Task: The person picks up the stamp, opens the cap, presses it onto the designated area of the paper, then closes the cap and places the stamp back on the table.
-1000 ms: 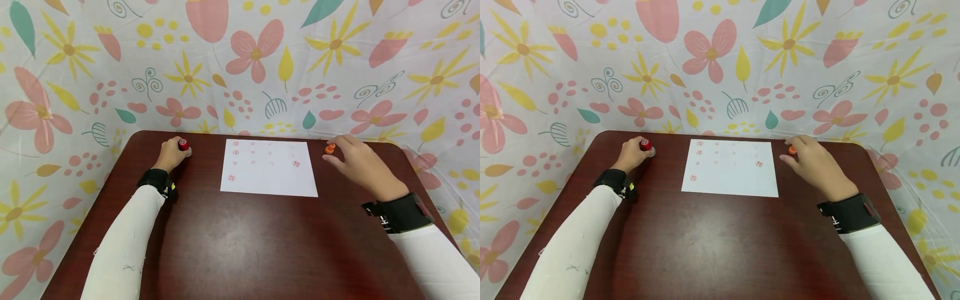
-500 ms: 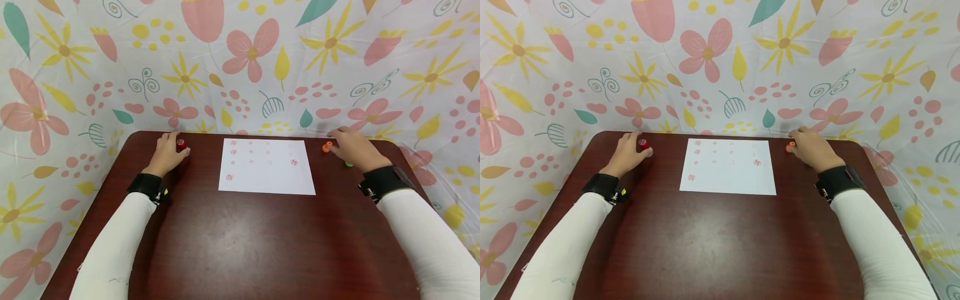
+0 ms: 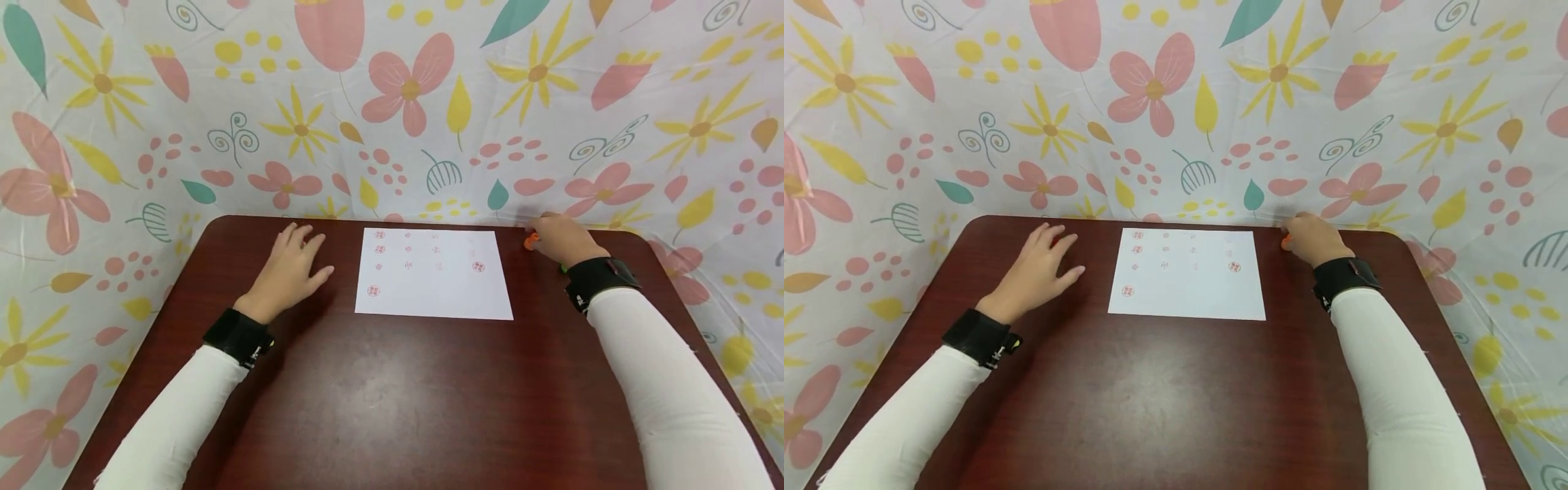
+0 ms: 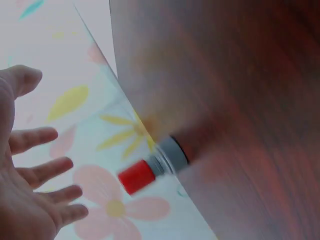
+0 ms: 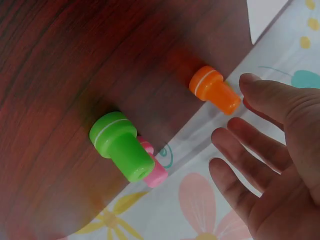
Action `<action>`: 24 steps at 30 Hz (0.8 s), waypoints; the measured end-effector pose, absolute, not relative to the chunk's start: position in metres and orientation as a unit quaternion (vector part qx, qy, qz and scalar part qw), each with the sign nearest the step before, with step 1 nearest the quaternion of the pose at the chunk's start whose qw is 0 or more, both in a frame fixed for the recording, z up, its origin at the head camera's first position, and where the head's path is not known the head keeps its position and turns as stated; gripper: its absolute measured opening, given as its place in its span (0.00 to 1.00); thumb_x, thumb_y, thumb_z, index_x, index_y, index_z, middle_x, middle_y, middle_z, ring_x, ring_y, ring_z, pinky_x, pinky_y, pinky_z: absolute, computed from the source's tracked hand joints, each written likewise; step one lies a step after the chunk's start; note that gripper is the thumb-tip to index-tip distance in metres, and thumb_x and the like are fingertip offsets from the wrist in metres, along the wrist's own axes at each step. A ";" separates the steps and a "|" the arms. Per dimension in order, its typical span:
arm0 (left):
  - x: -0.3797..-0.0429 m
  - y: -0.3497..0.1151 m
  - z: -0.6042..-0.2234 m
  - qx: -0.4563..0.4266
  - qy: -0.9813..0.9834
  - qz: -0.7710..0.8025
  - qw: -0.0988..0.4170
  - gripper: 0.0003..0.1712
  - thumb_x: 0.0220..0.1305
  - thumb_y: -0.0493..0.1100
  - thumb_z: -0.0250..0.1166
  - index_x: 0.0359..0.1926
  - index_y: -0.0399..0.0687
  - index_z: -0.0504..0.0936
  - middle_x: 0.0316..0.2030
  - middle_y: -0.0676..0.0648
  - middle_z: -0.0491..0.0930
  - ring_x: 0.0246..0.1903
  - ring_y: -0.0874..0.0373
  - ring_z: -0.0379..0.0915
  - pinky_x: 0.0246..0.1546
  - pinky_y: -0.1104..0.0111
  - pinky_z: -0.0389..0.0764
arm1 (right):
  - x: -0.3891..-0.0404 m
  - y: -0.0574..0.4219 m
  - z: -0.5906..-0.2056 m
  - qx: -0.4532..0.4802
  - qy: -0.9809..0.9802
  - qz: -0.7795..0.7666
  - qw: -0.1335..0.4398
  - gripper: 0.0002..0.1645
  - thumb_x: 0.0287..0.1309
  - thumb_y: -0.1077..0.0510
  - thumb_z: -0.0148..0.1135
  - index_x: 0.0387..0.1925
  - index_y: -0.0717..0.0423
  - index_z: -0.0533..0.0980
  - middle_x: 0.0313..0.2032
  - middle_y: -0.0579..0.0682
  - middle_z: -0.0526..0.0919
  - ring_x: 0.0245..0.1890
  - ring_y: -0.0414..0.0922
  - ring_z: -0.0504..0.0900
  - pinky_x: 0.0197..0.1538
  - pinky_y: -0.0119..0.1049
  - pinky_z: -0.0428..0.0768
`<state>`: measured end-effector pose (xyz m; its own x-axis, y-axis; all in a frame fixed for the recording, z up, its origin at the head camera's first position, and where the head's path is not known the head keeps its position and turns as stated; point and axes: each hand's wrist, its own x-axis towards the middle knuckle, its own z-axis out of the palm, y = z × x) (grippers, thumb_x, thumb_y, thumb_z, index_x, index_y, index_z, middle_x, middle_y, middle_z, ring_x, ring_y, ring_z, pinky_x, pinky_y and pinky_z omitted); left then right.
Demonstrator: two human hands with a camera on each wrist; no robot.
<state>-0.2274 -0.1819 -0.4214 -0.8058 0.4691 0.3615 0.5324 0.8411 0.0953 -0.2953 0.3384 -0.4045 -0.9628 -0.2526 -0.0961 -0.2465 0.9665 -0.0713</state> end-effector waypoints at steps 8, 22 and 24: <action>-0.198 -0.160 -0.433 -0.331 -0.934 -0.083 0.105 0.37 0.69 0.56 0.68 0.68 0.35 0.75 0.66 0.29 0.72 0.68 0.33 0.67 0.73 0.46 0.67 | -0.302 0.339 -0.415 -0.134 0.989 -0.035 0.041 0.14 0.64 0.66 0.64 0.50 0.68 0.79 0.47 0.68 0.81 0.48 0.63 0.78 0.52 0.61 0.80; -0.180 -0.148 -0.446 -0.323 -0.939 -0.096 0.074 0.36 0.69 0.56 0.69 0.68 0.38 0.76 0.66 0.31 0.72 0.67 0.33 0.68 0.71 0.48 0.71 | -0.309 0.341 -0.431 -0.133 0.989 -0.032 0.049 0.13 0.64 0.74 0.59 0.50 0.70 0.78 0.46 0.68 0.81 0.47 0.62 0.78 0.53 0.59 0.80; -0.180 -0.148 -0.445 -0.318 -0.939 -0.101 0.076 0.36 0.69 0.56 0.69 0.68 0.38 0.77 0.66 0.31 0.72 0.67 0.33 0.68 0.70 0.49 0.72 | -0.308 0.341 -0.433 -0.130 0.990 -0.035 0.048 0.13 0.65 0.73 0.59 0.51 0.70 0.78 0.46 0.68 0.81 0.46 0.62 0.78 0.51 0.58 0.81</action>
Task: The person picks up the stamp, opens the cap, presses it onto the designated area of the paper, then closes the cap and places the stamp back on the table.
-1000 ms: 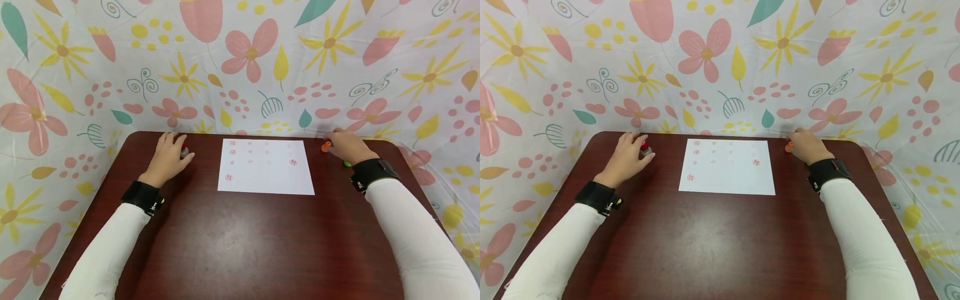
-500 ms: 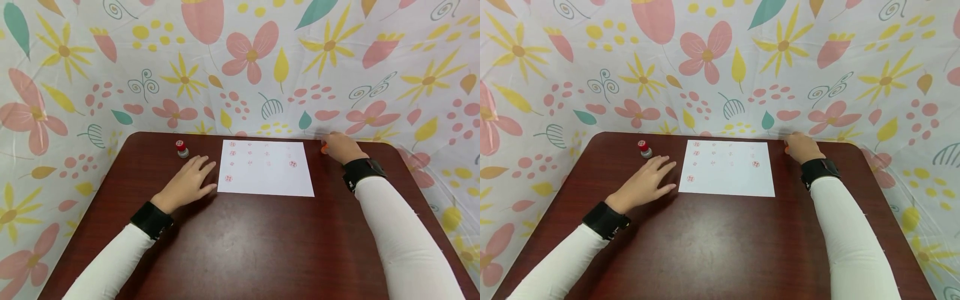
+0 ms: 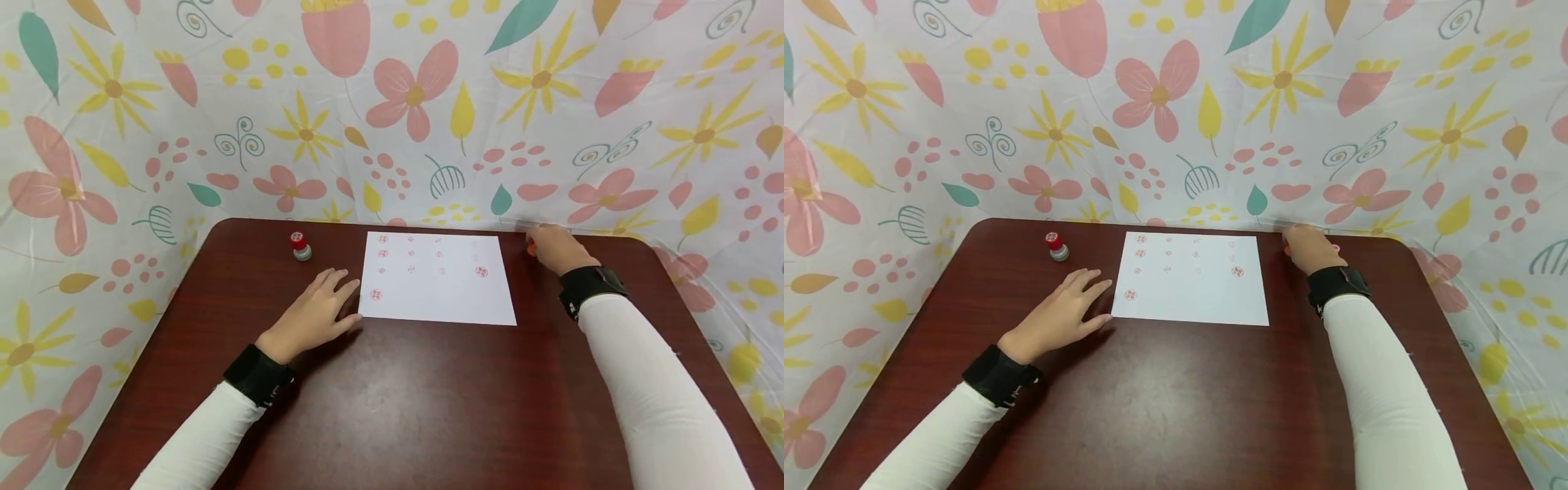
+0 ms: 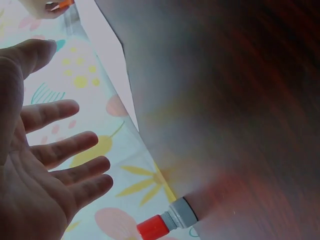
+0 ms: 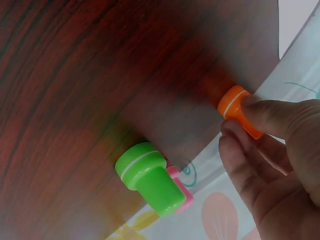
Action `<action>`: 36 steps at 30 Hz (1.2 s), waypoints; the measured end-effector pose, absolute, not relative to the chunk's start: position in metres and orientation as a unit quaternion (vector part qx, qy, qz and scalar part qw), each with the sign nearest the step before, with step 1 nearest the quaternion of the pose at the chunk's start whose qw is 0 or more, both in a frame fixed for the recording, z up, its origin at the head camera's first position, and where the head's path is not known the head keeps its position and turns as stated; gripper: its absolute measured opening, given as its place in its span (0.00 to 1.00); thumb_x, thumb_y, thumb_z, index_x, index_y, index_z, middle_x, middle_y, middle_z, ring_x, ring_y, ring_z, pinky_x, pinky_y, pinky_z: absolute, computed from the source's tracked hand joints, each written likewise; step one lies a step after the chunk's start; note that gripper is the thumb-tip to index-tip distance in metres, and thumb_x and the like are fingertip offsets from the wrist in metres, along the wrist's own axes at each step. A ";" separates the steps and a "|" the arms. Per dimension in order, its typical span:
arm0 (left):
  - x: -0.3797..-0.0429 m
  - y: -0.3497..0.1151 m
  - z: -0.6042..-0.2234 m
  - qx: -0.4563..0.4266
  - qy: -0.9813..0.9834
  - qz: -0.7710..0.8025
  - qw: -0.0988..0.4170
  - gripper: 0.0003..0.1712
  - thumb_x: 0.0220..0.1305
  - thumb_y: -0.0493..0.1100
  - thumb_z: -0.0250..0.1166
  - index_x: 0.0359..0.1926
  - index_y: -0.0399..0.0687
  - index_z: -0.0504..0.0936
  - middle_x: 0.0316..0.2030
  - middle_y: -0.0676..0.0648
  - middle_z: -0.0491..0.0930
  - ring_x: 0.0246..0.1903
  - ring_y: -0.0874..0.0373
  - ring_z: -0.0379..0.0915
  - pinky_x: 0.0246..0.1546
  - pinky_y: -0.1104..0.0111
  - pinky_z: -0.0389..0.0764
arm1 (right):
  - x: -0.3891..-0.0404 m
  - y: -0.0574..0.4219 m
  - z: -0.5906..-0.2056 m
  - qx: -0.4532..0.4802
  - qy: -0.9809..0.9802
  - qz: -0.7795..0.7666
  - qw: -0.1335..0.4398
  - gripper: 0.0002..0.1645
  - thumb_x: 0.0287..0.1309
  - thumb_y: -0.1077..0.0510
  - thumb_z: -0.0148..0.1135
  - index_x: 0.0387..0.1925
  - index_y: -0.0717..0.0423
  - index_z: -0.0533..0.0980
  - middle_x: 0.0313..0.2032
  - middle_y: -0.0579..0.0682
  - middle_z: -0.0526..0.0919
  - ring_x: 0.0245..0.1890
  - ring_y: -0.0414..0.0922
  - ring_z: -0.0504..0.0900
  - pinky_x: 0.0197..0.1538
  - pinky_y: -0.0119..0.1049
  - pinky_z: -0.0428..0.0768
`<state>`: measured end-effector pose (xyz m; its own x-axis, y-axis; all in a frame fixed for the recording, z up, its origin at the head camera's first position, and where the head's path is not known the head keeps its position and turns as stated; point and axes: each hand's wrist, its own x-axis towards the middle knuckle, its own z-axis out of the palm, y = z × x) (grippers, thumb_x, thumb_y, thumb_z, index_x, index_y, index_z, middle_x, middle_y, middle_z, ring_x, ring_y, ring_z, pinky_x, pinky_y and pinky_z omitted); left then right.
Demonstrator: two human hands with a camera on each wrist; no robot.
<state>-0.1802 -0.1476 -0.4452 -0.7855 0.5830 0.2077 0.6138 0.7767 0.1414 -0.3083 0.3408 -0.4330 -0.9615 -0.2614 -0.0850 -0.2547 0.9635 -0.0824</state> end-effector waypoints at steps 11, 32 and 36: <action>-0.182 -0.142 -0.436 -0.314 -0.933 -0.135 0.112 0.34 0.69 0.52 0.69 0.68 0.37 0.76 0.66 0.32 0.73 0.67 0.36 0.69 0.68 0.50 0.75 | -0.299 0.341 -0.424 -0.158 0.986 -0.046 0.021 0.10 0.61 0.75 0.60 0.45 0.71 0.79 0.39 0.66 0.80 0.41 0.60 0.79 0.46 0.55 0.82; -0.175 -0.114 -0.381 -0.297 -0.889 -0.277 0.211 0.27 0.68 0.42 0.70 0.64 0.37 0.78 0.62 0.39 0.75 0.62 0.45 0.71 0.63 0.55 0.78 | -0.225 0.256 -0.369 -0.207 0.932 -0.218 -0.200 0.14 0.56 0.68 0.75 0.45 0.66 0.83 0.42 0.61 0.84 0.40 0.55 0.83 0.45 0.53 0.87; -0.174 -0.108 -0.371 -0.294 -0.878 -0.296 0.233 0.26 0.68 0.40 0.70 0.64 0.37 0.78 0.61 0.39 0.76 0.62 0.45 0.71 0.62 0.55 0.79 | -0.204 0.235 -0.356 -0.233 0.913 -0.226 -0.248 0.14 0.55 0.68 0.76 0.44 0.65 0.83 0.41 0.58 0.84 0.37 0.52 0.83 0.40 0.48 0.87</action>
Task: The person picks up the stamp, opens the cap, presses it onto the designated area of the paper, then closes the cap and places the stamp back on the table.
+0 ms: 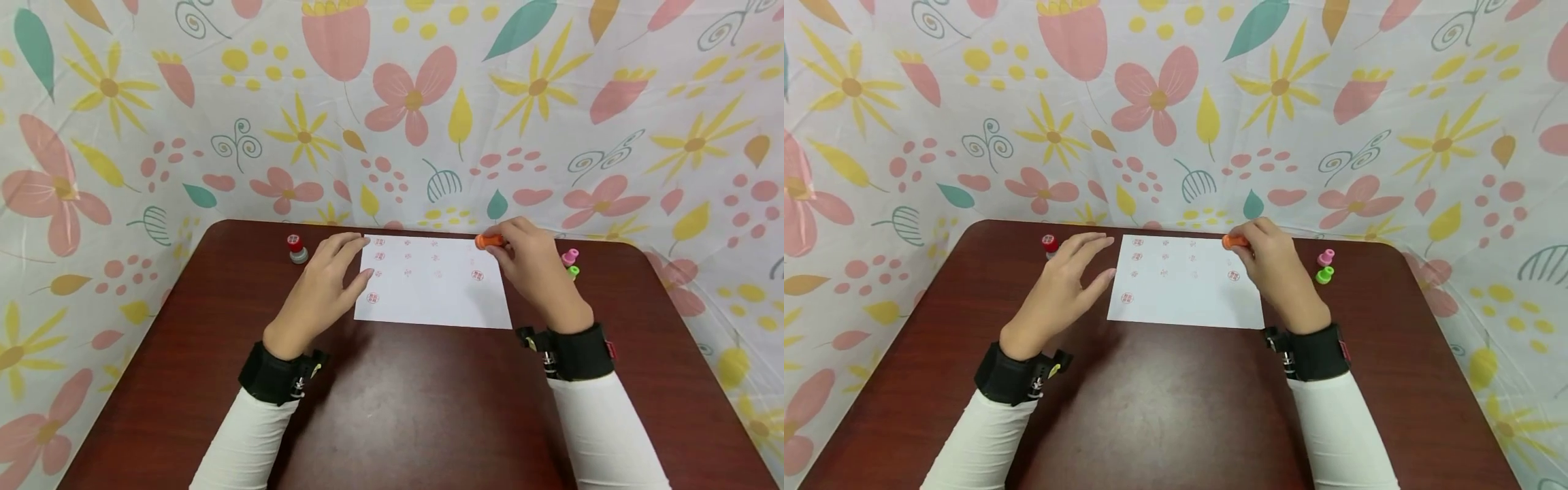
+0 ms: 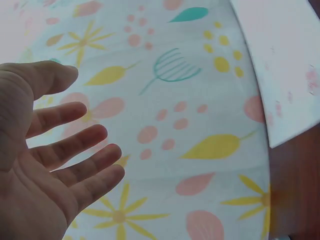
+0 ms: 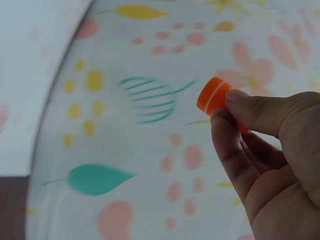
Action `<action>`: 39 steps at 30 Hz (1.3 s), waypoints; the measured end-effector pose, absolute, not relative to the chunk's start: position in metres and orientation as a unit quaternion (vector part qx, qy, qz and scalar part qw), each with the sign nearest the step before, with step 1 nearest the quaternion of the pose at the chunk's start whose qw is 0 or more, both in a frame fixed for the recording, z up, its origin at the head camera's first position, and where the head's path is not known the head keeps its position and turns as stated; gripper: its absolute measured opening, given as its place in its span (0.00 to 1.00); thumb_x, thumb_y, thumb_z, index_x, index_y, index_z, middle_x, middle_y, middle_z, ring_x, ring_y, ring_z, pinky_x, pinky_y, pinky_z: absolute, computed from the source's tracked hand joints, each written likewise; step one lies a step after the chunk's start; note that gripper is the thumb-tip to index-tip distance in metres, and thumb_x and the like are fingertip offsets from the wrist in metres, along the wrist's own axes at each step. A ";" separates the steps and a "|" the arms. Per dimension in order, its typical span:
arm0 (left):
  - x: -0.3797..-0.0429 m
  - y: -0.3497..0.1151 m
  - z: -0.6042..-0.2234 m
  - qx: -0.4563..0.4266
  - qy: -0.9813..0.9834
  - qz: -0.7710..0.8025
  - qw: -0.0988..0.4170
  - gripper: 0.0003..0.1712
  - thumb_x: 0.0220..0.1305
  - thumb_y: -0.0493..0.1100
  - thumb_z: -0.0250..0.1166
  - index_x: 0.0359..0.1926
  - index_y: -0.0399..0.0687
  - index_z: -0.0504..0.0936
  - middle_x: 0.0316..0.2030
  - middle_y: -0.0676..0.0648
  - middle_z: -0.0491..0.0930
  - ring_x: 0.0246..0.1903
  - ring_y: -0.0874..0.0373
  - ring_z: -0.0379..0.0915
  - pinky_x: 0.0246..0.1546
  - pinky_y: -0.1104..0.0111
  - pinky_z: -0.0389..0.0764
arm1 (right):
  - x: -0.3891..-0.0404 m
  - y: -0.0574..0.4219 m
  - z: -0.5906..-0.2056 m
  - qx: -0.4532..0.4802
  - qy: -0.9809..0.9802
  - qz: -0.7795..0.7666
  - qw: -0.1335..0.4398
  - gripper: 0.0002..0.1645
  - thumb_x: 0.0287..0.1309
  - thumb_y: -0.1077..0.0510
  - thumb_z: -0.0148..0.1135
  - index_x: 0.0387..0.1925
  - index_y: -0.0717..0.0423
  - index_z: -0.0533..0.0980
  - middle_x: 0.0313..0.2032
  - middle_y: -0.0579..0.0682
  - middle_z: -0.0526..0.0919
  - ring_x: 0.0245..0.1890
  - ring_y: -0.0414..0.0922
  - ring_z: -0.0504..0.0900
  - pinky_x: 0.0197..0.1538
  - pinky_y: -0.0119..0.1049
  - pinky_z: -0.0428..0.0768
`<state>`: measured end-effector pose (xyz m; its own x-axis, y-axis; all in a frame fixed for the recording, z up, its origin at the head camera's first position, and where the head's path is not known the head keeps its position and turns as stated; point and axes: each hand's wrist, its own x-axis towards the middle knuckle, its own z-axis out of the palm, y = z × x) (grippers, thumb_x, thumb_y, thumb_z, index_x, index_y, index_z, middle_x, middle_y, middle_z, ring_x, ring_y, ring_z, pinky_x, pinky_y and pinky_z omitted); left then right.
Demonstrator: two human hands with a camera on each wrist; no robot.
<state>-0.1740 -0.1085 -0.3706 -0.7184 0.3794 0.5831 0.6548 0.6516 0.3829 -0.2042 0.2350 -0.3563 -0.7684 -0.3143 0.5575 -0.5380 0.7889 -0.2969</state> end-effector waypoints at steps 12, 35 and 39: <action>-0.167 -0.082 -0.351 -0.320 -0.825 -0.398 0.243 0.26 0.67 0.38 0.71 0.64 0.38 0.79 0.61 0.43 0.78 0.60 0.52 0.75 0.59 0.60 0.80 | -0.155 0.189 -0.333 0.274 -0.857 0.299 0.319 0.17 0.50 0.70 0.78 0.43 0.61 0.84 0.42 0.53 0.85 0.35 0.45 0.80 0.41 0.21 0.71; -0.162 -0.040 -0.361 -0.302 -0.591 -0.748 0.013 0.19 0.65 0.28 0.68 0.58 0.29 0.82 0.54 0.32 0.83 0.52 0.49 0.84 0.53 0.57 0.87 | -0.143 0.159 -0.337 0.331 -0.805 0.401 0.286 0.18 0.51 0.69 0.78 0.45 0.59 0.84 0.44 0.52 0.86 0.43 0.43 0.83 0.47 0.20 0.80; -0.162 -0.040 -0.363 -0.291 -0.589 -0.753 0.020 0.16 0.65 0.30 0.70 0.53 0.29 0.84 0.48 0.34 0.85 0.49 0.52 0.85 0.52 0.56 0.87 | -0.143 0.158 -0.339 0.340 -0.797 0.412 0.282 0.18 0.51 0.70 0.78 0.44 0.59 0.84 0.43 0.51 0.86 0.44 0.43 0.83 0.47 0.21 0.81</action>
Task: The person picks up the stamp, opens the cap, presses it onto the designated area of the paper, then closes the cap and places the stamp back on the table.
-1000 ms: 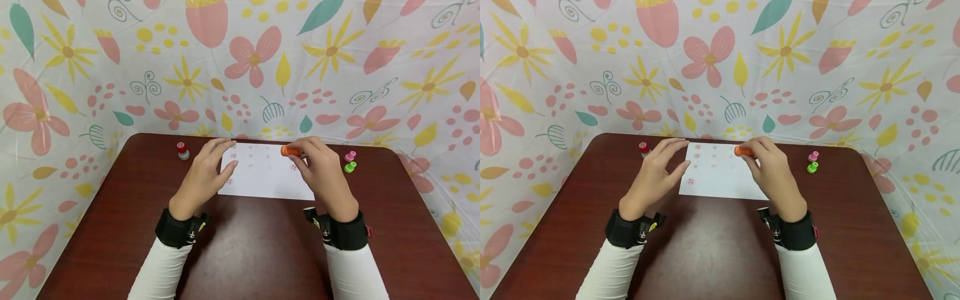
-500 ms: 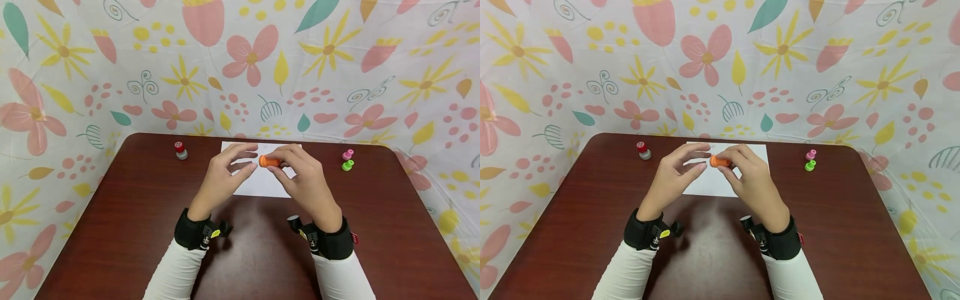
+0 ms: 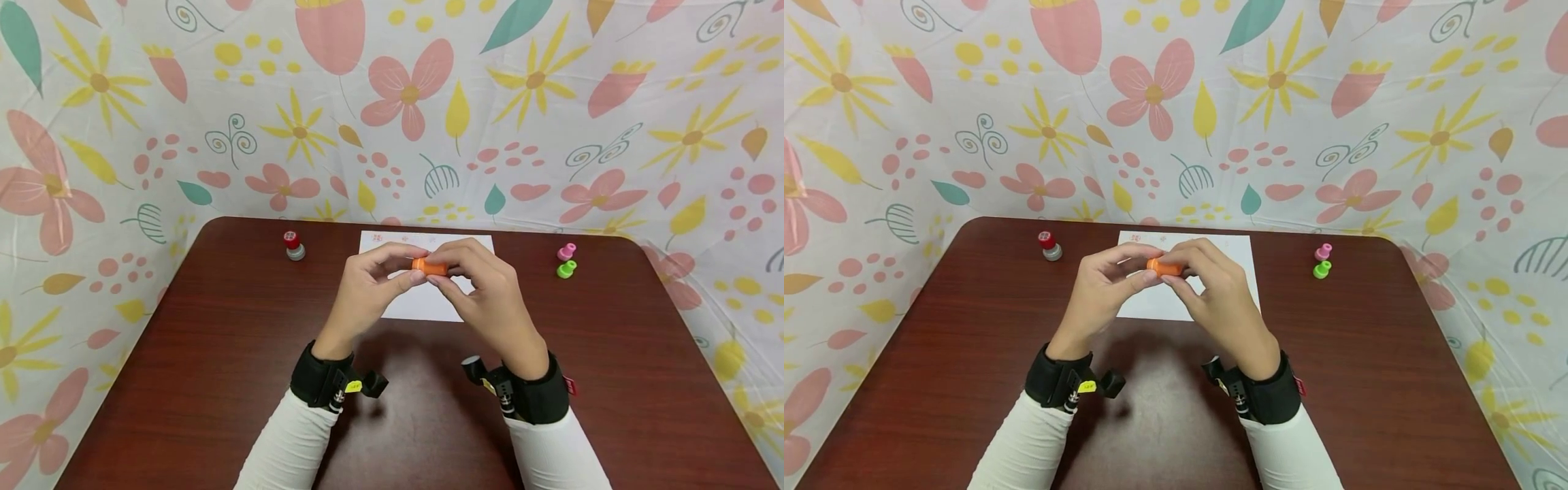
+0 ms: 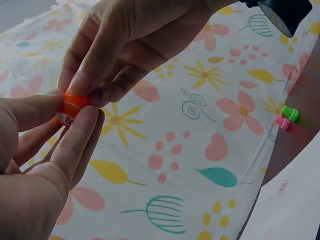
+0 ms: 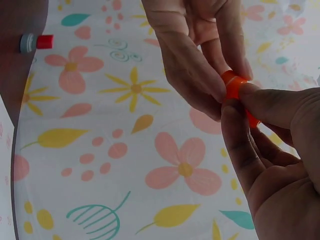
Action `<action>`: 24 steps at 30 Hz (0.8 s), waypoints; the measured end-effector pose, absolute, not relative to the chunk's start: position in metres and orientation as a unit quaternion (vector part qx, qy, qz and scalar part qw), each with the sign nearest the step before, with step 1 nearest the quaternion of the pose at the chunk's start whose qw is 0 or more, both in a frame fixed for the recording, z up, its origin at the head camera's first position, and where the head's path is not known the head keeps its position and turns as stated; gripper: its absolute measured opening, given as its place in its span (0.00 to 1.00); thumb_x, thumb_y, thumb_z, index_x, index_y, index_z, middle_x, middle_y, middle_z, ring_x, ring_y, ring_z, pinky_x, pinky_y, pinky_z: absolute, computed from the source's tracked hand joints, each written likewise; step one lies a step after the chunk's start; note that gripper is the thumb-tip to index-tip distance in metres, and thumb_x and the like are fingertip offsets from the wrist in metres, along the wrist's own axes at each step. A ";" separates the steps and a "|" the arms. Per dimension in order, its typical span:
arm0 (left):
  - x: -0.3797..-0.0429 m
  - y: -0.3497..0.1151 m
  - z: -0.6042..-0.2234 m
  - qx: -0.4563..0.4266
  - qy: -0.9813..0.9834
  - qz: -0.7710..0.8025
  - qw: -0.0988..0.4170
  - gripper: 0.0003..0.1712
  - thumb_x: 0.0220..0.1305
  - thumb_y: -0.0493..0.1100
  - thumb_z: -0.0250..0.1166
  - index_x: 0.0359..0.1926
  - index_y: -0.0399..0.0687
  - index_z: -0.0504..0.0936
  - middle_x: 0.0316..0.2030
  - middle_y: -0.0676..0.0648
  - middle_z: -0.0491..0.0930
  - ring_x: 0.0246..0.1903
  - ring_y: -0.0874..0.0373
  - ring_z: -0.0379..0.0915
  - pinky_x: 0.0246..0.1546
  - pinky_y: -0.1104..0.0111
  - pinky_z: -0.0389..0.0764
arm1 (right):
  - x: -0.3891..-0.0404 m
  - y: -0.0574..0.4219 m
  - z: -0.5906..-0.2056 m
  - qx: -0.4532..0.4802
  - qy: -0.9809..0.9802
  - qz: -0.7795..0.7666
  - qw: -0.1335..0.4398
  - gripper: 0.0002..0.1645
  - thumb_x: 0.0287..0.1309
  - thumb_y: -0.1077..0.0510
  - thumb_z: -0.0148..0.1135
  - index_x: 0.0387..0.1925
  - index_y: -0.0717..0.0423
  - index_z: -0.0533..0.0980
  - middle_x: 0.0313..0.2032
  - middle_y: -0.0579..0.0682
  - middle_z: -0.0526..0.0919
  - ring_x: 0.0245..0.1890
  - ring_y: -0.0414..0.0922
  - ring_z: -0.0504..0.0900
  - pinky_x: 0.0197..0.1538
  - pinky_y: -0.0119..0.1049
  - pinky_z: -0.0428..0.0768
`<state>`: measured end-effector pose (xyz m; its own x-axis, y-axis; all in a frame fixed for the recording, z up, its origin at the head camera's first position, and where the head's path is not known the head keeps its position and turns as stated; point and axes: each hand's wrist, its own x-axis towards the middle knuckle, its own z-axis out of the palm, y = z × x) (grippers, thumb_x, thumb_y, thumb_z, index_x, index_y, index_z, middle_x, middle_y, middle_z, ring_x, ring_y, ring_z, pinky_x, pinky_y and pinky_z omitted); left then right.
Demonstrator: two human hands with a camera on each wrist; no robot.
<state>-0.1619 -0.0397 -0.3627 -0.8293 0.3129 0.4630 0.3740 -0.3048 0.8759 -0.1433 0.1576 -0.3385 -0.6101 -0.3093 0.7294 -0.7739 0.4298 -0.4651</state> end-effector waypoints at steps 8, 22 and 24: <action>-0.163 -0.044 -0.363 -0.274 -0.613 -0.740 0.038 0.15 0.61 0.30 0.73 0.49 0.34 0.89 0.46 0.41 0.88 0.48 0.50 0.84 0.48 0.61 0.87 | -0.145 0.156 -0.343 0.343 -0.793 0.419 0.277 0.19 0.49 0.72 0.78 0.44 0.59 0.85 0.43 0.52 0.86 0.43 0.43 0.84 0.47 0.21 0.80; -0.167 -0.062 -0.361 -0.283 -0.650 -0.702 0.067 0.14 0.61 0.31 0.74 0.49 0.38 0.90 0.46 0.41 0.87 0.47 0.50 0.82 0.38 0.68 0.88 | -0.148 0.160 -0.343 0.342 -0.805 0.403 0.270 0.18 0.49 0.70 0.78 0.43 0.58 0.85 0.43 0.50 0.86 0.44 0.43 0.85 0.51 0.20 0.81; -0.168 -0.067 -0.359 -0.284 -0.645 -0.704 0.083 0.15 0.61 0.30 0.74 0.49 0.37 0.90 0.46 0.39 0.87 0.46 0.49 0.83 0.35 0.70 0.86 | -0.150 0.163 -0.344 0.336 -0.810 0.394 0.275 0.18 0.49 0.70 0.79 0.43 0.58 0.85 0.43 0.50 0.86 0.44 0.43 0.85 0.51 0.20 0.80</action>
